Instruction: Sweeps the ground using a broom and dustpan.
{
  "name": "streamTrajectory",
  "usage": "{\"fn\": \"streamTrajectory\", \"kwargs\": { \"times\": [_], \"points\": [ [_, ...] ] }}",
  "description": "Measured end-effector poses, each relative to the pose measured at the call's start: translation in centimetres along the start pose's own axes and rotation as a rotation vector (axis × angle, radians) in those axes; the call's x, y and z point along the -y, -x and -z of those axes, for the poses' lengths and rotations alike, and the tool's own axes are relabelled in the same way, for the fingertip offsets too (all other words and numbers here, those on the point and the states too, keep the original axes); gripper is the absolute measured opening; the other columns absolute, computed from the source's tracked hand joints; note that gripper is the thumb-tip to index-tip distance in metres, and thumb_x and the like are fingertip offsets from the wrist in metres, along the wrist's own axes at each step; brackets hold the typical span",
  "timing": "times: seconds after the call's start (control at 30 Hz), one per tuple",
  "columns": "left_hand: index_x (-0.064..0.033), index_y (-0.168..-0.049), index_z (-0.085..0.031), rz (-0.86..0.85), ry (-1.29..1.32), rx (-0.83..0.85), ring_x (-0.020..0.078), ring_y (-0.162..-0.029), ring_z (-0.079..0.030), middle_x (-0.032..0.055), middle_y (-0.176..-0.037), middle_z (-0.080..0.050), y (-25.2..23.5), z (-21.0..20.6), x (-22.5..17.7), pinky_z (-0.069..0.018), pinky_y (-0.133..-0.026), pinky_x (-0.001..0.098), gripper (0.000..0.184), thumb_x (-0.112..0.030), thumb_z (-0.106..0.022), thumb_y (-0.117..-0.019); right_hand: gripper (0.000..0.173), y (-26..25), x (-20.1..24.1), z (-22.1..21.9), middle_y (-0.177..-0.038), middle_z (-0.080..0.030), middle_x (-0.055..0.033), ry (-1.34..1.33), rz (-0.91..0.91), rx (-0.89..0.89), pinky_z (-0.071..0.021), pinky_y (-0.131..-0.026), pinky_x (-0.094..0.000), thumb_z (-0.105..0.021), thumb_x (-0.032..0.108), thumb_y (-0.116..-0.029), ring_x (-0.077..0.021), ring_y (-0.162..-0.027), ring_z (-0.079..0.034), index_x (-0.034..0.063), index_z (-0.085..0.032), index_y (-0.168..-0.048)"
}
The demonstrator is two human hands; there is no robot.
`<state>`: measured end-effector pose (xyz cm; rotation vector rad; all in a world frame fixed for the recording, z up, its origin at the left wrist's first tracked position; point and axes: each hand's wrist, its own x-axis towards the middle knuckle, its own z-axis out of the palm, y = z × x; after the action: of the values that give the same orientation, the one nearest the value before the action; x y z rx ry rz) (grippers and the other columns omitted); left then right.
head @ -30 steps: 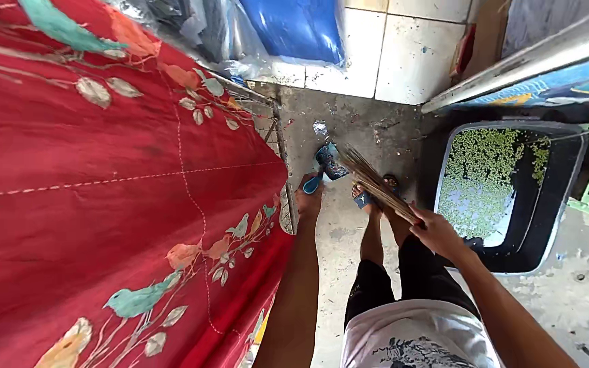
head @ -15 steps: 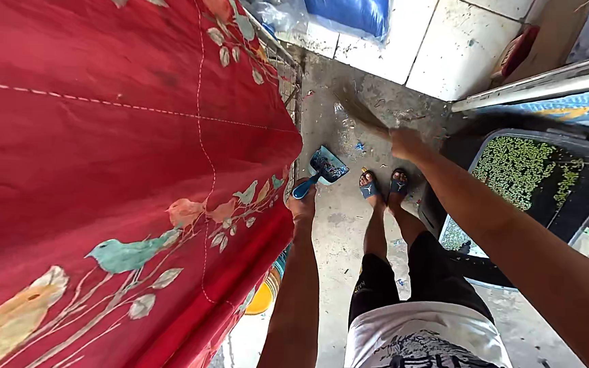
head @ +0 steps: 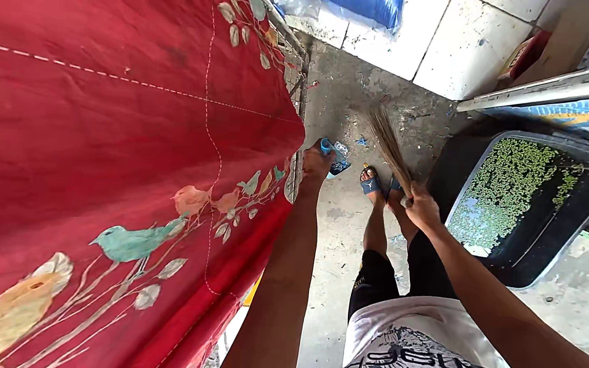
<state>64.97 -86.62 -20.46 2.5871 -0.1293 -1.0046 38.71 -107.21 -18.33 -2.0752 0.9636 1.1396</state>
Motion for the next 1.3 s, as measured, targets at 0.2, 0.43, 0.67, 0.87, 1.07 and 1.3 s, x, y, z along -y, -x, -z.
{"fn": "streamTrajectory", "kwargs": {
  "times": [0.2,0.43,0.67,0.87,1.07,1.3],
  "points": [
    [-0.015,-0.122,-0.07,0.016,0.011,-0.086,0.0308,-0.104,-0.072,0.0126,-0.109,-0.075,0.1,-1.6,-0.2,-0.0546,-0.093,0.0588,0.037,-0.038,-0.068,-0.094,0.068,3.9,1.7,-7.6,-0.134,-0.061,-0.0212,0.021,0.177,0.315,-0.0531,-0.097,-0.0587,-0.059,0.025,-0.0968,-0.0385,-0.119,-0.063,0.0132,-0.038,-0.16],
    [-0.0132,-0.123,-0.069,-0.031,0.208,-0.2,0.0246,-0.101,-0.073,0.011,-0.111,-0.074,6.6,-1.3,5.3,-0.0576,-0.093,0.0528,0.033,-0.026,-0.074,-0.094,0.063,9.2,-2.9,1.6,-0.135,-0.064,-0.0197,-0.02,0.254,0.111,-0.0536,-0.097,-0.06,-0.06,0.024,-0.0966,-0.0383,-0.116,-0.066,0.0165,-0.044,-0.157],
    [-0.0144,-0.123,-0.07,0.069,0.097,-0.188,0.0281,-0.102,-0.073,0.0118,-0.11,-0.075,5.6,-1.8,8.2,-0.056,-0.094,0.0564,0.034,-0.028,-0.074,-0.0925,0.061,-3.6,-1.3,7.2,-0.132,-0.064,-0.0221,0.082,0.21,-0.125,-0.0533,-0.085,-0.0692,-0.066,0.023,-0.0962,-0.0455,-0.112,-0.066,0.0176,-0.048,-0.155],
    [-0.0146,-0.125,-0.069,0.094,0.006,-0.09,0.0319,-0.108,-0.071,0.0135,-0.114,-0.074,2.6,-1.1,5.4,-0.054,-0.097,0.0584,0.037,-0.033,-0.069,-0.0937,0.059,-3.3,4.1,-4.7,-0.128,-0.062,-0.0272,0.126,0.21,0.188,-0.0519,-0.09,-0.0688,-0.071,0.023,-0.0873,-0.0472,-0.115,-0.063,0.0035,-0.054,-0.141],
    [-0.0167,-0.126,-0.068,0.065,0.034,-0.108,0.031,-0.105,-0.072,0.0126,-0.112,-0.075,3.2,-1.6,6.4,-0.0557,-0.093,0.0583,0.036,-0.032,-0.07,-0.093,0.065,8.4,3.5,-4.0,-0.131,-0.064,-0.018,0.061,0.209,0.293,-0.055,-0.093,-0.0571,-0.057,0.027,-0.0967,-0.0356,-0.114,-0.066,0.0175,-0.041,-0.159],
    [-0.016,-0.119,-0.071,0.019,0.076,-0.161,0.0281,-0.1,-0.073,0.0109,-0.108,-0.076,5.6,-2.5,7.8,-0.0569,-0.091,0.0569,0.031,-0.027,-0.074,-0.0904,0.065,8.1,-1.2,-1.3,-0.143,-0.06,-0.0163,-0.033,0.044,0.081,-0.0522,-0.101,-0.0572,-0.058,0.027,-0.0982,-0.0358,-0.124,-0.063,0.0127,-0.039,-0.159]
  ]
}}
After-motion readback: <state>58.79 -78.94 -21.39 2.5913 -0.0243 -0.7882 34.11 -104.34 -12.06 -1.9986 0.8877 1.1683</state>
